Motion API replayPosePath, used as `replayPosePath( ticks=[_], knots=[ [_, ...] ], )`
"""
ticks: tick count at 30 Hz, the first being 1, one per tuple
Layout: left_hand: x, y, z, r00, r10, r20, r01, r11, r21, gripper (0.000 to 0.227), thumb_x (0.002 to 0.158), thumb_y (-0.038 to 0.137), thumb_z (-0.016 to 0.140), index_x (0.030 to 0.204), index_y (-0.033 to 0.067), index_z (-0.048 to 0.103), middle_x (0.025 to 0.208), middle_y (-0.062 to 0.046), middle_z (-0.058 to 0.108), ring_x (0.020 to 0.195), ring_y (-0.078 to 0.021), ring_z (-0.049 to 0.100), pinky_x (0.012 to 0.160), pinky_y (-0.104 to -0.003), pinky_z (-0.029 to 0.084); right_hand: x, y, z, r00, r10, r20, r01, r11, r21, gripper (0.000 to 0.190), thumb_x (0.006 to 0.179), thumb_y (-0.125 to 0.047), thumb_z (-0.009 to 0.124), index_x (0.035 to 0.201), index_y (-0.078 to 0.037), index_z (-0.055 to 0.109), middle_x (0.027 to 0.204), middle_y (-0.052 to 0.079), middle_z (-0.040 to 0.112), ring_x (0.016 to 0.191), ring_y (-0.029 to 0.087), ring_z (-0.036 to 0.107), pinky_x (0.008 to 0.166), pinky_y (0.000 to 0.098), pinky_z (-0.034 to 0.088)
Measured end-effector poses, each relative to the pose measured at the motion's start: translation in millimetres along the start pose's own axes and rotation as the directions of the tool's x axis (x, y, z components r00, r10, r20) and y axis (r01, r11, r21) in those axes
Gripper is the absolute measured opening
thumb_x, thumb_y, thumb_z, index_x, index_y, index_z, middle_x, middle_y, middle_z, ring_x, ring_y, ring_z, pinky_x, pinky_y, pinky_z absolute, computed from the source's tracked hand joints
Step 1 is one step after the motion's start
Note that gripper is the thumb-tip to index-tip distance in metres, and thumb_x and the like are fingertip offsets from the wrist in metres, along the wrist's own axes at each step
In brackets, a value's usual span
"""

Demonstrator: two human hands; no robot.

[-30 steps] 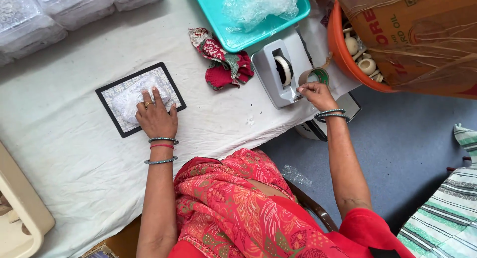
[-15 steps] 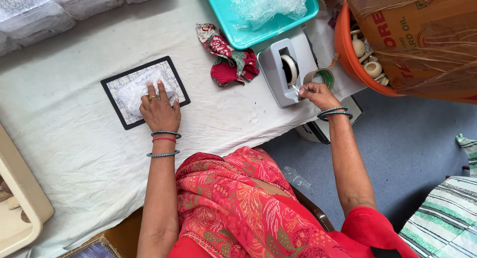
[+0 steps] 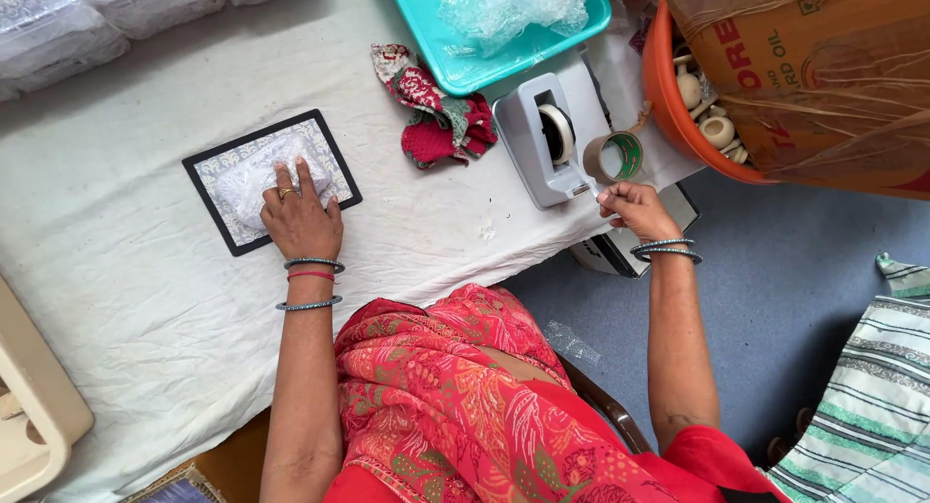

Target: The person wraps a small rectangular object in bubble wrap on a table. They fold the wrap around the item and secure it with pieces of clear tape. The person then places the wrapped item into a clear plastic container.

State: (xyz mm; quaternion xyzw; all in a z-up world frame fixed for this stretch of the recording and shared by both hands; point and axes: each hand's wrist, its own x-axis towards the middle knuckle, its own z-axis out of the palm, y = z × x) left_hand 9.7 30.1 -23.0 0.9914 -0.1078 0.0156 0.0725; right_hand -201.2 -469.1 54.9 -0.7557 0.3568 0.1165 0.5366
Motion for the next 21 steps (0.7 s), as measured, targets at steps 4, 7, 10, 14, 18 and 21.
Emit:
replayPosePath(
  ticks=[4,7,10,14,18,21],
  knots=[
    [0,1,-2,1.0,0.001,0.007,-0.001,1.0,-0.001,0.082,0.087,0.041,0.076,0.158,0.0114,0.046,0.156,-0.016,0.045,0.115,-0.0295,0.047,0.099,-0.043,0.04,3,21,11,1.0,0.02,0.0,-0.02,0.999,0.035,0.021,0.093,-0.03,0.076,0.091,-0.01,0.07,0.083,-0.002,0.07,0.08,0.009,0.066,0.071,0.029,0.052],
    [0,2,-4,1.0,-0.006,0.022,0.006,1.0,-0.01,0.081,0.088,0.04,0.076,0.158,0.0117,0.046,0.157,-0.016,0.046,0.115,-0.03,0.047,0.098,-0.043,0.04,5,27,17,1.0,0.028,-0.004,-0.028,0.997,0.071,0.022,0.092,-0.029,0.078,0.091,-0.009,0.07,0.083,-0.001,0.069,0.081,0.009,0.066,0.071,0.0291,0.052],
    [-1,1,-2,1.0,-0.008,0.019,0.008,1.0,-0.015,0.081,0.088,0.04,0.076,0.158,0.0116,0.046,0.157,-0.017,0.046,0.115,-0.0295,0.047,0.099,-0.042,0.039,14,28,20,1.0,0.007,0.0,-0.007,0.998,0.067,0.02,0.091,-0.029,0.078,0.093,-0.01,0.071,0.084,-0.002,0.07,0.082,0.009,0.066,0.07,0.0285,0.053],
    [-1,3,-2,1.0,-0.009,-0.006,0.009,1.0,-0.027,0.082,0.087,0.038,0.078,0.158,0.011,0.047,0.156,-0.017,0.046,0.116,-0.0288,0.048,0.102,-0.043,0.039,28,22,13,1.0,0.007,0.002,-0.007,0.996,-0.087,0.02,0.091,-0.028,0.076,0.096,-0.009,0.072,0.087,-0.001,0.072,0.084,0.01,0.068,0.071,0.0305,0.055],
    [-3,6,-5,0.998,-0.038,-0.05,0.035,0.997,-0.068,0.082,0.085,0.037,0.079,0.156,0.0113,0.047,0.158,-0.017,0.045,0.12,-0.0302,0.048,0.105,-0.045,0.038,51,42,-16,0.963,-0.169,-0.209,-0.101,0.495,-0.863,0.017,0.083,-0.017,0.075,0.094,-0.007,0.082,0.101,0.021,0.076,0.094,0.038,0.073,0.085,0.0471,0.056],
    [-3,8,-10,0.997,-0.072,-0.038,0.066,0.986,-0.153,0.085,0.08,0.034,0.08,0.155,0.0135,0.046,0.159,-0.016,0.042,0.12,-0.0307,0.049,0.108,-0.046,0.037,38,14,-40,0.982,-0.165,-0.086,0.007,0.493,-0.87,0.025,0.08,-0.027,0.081,0.093,-0.006,0.081,0.096,0.023,0.075,0.096,0.039,0.072,0.088,0.0474,0.055]
  ],
)
